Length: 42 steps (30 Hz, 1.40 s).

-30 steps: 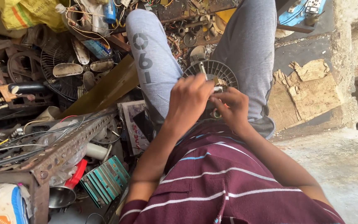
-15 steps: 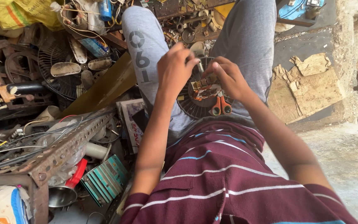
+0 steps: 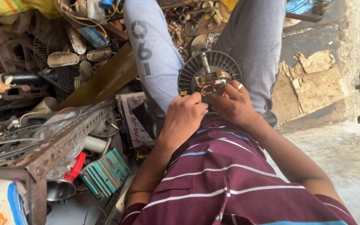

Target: The person sits on the floor and winds copper wire around a motor stator core, using both hands to guide and secure the wire. The person repeatedly wraps the wire around the stator slots and adjusts the coil shape throughout the clip.

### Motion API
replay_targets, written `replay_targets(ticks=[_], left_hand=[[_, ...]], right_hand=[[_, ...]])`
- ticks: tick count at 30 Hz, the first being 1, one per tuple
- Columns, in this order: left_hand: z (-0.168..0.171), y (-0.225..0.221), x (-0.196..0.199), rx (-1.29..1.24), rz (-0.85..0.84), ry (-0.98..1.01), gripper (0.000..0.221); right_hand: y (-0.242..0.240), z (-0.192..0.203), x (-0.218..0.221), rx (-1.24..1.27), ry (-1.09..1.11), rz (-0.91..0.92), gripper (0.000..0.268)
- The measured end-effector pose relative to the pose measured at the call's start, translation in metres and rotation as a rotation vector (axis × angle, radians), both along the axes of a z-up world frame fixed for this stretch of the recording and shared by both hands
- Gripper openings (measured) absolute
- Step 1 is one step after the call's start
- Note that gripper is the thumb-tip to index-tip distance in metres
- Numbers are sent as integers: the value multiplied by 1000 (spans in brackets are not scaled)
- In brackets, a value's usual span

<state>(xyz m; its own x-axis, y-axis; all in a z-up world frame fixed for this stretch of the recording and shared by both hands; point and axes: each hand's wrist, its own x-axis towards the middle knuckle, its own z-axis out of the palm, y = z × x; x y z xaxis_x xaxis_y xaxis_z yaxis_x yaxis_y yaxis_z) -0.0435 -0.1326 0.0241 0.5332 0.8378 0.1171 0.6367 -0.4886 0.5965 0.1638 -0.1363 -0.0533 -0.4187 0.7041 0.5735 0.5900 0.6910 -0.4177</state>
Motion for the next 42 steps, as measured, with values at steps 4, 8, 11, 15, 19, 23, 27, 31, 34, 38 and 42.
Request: replay_targets(ticks=[4,8,11,15,19,23,27,31,34,38,42], left_hand=[[14,14,5,43,-89,73,10],[19,23,12,-31,-245,194,18],[24,22,9,-75,-292,169,15],[27,34,8,61,-172,3,12],[15,82,26,246,-21,-21,15],[-7,122,37,191,-37,-35,16],[-31,141,31,-33,62,106,18],[-43,145,16,54,138,123,16],[-43,143,15,113,150,95,14],[-40,129,8,157,238,83,17],[-16,87,-14,177,343,-28,15]], right_hand=[[-4,0,-5,-42,55,-90,34],[-1,-1,-6,-85,-22,-54,35],[1,-3,-2,-63,79,-5,36],[-6,-11,1,-452,390,-159,17],[-13,-20,-11,-802,776,-298,11],[-14,-26,-24,-703,860,-399,11],[-17,-25,-28,-725,826,-448,10],[-12,-7,-21,-596,629,-430,7],[6,10,-8,-375,518,-317,22],[54,6,12,-433,341,-13,47],[84,-15,17,-925,497,51,57]])
